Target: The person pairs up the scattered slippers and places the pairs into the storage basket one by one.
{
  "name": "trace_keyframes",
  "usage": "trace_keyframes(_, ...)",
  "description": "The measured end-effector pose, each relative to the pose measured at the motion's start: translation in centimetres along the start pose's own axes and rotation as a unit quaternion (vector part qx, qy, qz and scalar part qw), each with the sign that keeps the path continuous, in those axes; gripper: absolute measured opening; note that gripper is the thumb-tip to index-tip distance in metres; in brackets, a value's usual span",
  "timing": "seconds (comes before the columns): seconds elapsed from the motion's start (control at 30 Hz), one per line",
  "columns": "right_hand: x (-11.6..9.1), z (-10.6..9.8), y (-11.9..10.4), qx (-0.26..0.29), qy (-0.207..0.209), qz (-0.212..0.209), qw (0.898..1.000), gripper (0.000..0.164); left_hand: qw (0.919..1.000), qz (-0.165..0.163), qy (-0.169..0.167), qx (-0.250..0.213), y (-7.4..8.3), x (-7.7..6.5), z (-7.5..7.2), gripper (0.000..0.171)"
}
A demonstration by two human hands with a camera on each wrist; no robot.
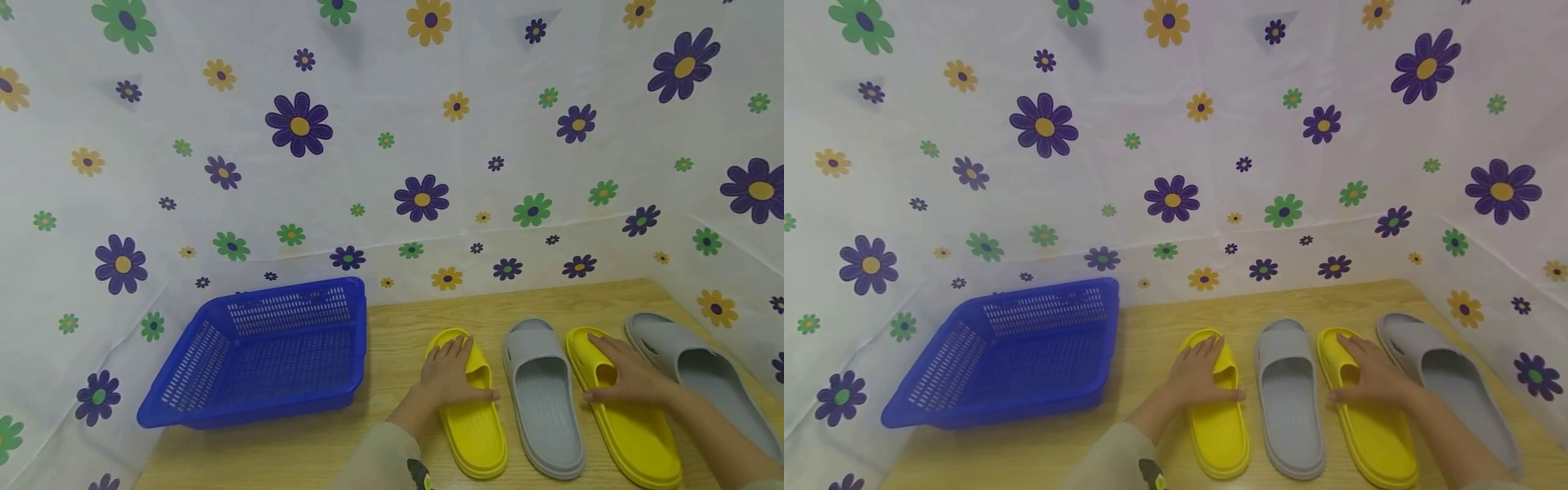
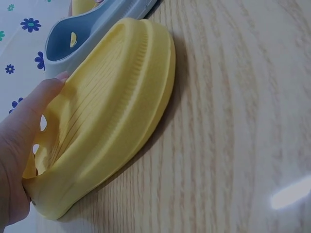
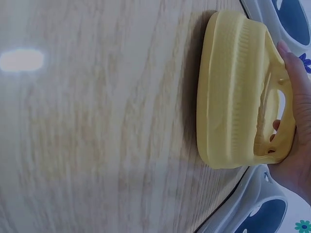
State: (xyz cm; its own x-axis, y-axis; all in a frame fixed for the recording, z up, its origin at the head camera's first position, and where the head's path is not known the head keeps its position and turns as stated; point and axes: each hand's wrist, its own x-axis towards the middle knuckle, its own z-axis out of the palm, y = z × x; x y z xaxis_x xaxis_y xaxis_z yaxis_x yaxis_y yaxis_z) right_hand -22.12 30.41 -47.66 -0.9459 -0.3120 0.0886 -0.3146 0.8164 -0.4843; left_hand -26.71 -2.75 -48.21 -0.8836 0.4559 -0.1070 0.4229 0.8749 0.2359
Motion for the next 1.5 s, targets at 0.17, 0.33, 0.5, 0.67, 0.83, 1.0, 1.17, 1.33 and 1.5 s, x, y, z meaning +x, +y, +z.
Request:
trace_keyframes(0.17,-0.2,0.3,-0.2,-0.006,0.008,-0.002,1.000,0.099,1.0000,0.000,0.001,0.001,-0.1,-0.2,-0.1,0.111)
trace_keyframes(0.33,-0.4,0.5,-0.1,-0.010,0.016,-0.002,1.000,0.099,1.0000,0.000,0.004,0.008,0.0,-0.3,0.0,0.110)
trace_keyframes(0.5,-0.6,0.6,-0.2,-0.011,0.016,0.006,1.000,0.099,0.9999,0.003,0.009,0.014,0.0,-0.4,0.1,0.110)
trace_keyframes(0.67,-0.8,0.7,-0.4,-0.015,0.023,0.003,1.000,0.099,1.0000,-0.001,0.007,0.006,0.0,-0.5,0.1,0.109)
trace_keyframes(0.83,-1.0,0.8,-0.6,-0.018,0.022,0.010,1.000,0.099,1.0000,-0.006,0.003,-0.001,0.1,-0.8,0.1,0.109)
trace_keyframes(1.0,-1.2,0.8,-0.7,-0.020,0.023,0.019,0.999,0.099,1.0000,-0.007,0.005,0.001,0.1,-0.9,0.2,0.109)
trace_keyframes(1.17,-1.4,1.1,-0.9,-0.012,0.030,0.023,0.999,0.100,0.9999,-0.004,0.011,0.010,0.0,-1.2,0.1,0.109)
trace_keyframes(1.33,-1.6,1.3,-1.0,-0.015,0.033,0.018,0.999,0.100,0.9998,-0.001,0.014,0.015,-0.1,-1.6,0.2,0.109)
trace_keyframes(1.5,-2.1,1.4,-1.1,-0.019,0.040,0.021,0.999,0.100,0.9998,0.008,0.012,0.015,0.0,-1.8,0.2,0.109)
